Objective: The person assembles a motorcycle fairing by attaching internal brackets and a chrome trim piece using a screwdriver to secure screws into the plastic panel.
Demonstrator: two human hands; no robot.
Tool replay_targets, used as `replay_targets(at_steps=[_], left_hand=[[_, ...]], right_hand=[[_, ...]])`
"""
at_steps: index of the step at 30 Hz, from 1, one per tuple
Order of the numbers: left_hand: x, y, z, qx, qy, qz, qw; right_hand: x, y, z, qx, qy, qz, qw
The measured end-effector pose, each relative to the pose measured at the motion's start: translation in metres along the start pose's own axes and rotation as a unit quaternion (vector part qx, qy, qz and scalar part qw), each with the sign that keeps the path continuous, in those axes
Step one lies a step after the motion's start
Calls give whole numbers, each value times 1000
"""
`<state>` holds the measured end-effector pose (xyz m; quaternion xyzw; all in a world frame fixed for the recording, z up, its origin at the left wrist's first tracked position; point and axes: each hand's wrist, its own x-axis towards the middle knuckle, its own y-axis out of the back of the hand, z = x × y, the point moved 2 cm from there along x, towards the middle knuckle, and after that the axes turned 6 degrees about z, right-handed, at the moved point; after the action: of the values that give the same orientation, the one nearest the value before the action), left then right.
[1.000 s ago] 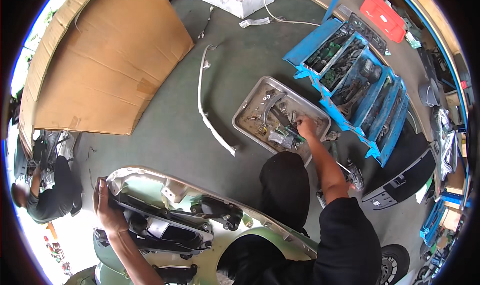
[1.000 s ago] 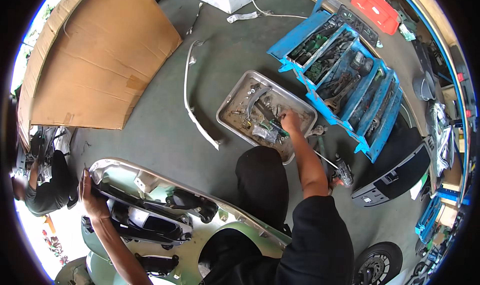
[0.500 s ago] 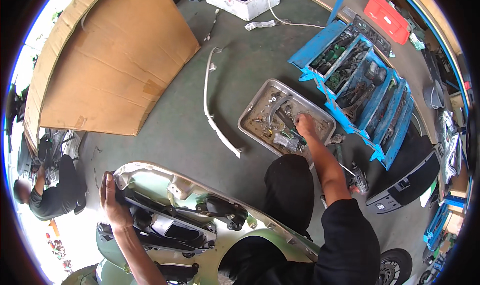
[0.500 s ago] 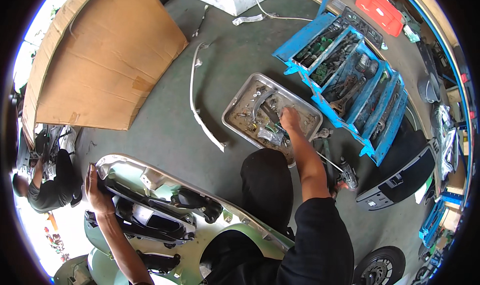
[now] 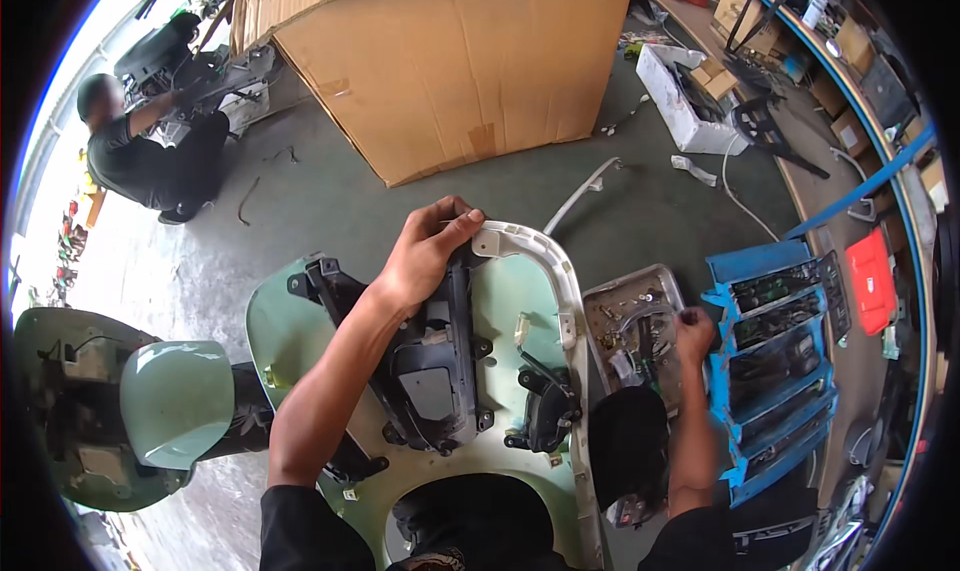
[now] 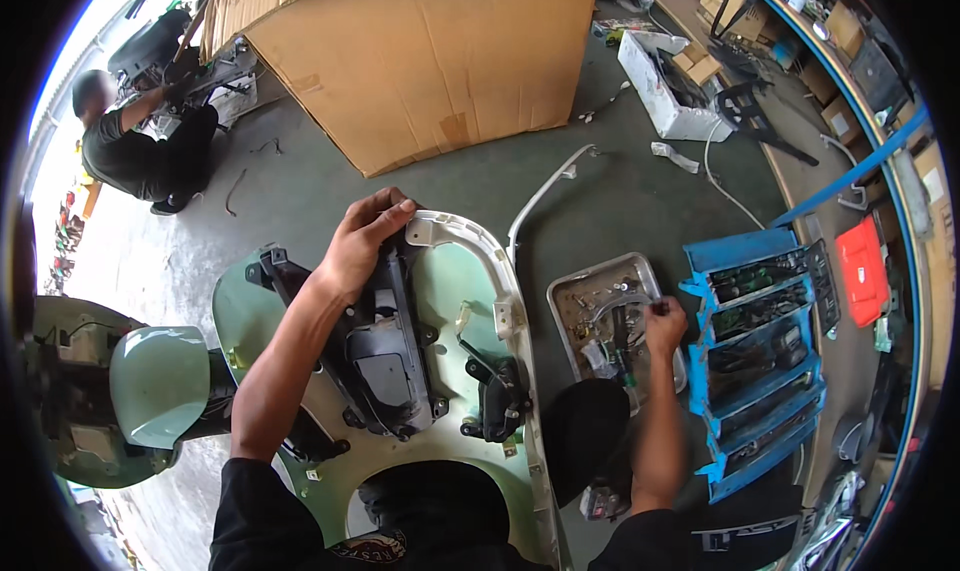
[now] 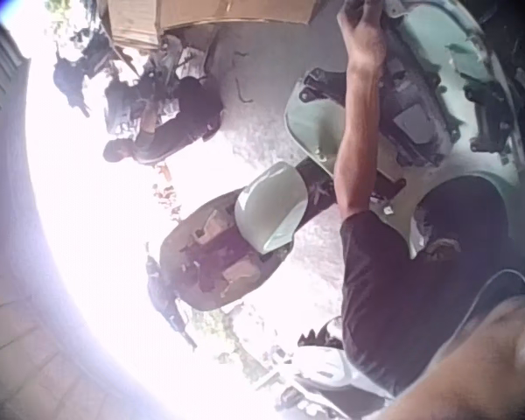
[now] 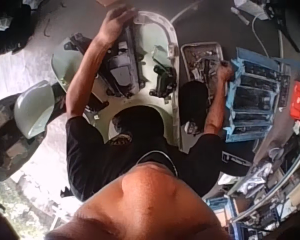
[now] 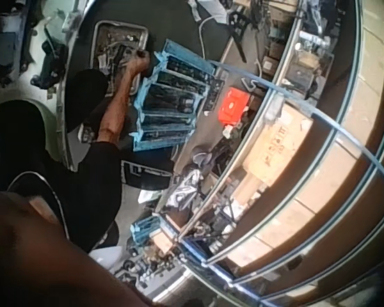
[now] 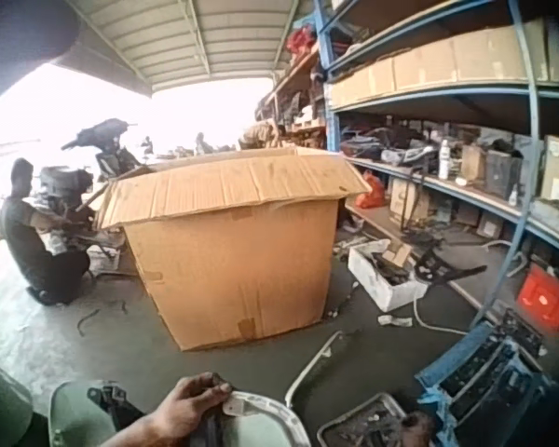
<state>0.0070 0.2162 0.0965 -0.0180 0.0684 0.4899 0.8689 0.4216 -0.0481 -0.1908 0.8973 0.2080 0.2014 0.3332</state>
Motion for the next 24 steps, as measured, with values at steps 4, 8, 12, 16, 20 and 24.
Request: replay_targets(at_steps=[4,8,12,16,20,24], left_hand=[[25,-50,-6,-7,13,-38,999],[48,-90,-13,-11,4,-88,996],[53,-114,-14,-13,-16,-112,994],[56,-114,-19,-7,-7,-106,994],[55,-109,-19,-8,12,-107,994],[55,-107,-16,10,8,-103,995]], right_hand=[[43,74,-219,319,73,-73,942],[27,99,-359,282,307,-190,889],[24,85,-375,192,351,-218,890],[20,78,-367,183,340,-255,887],[19,69,-367,216,306,-263,889],[20,68,-373,191,315,-250,896]])
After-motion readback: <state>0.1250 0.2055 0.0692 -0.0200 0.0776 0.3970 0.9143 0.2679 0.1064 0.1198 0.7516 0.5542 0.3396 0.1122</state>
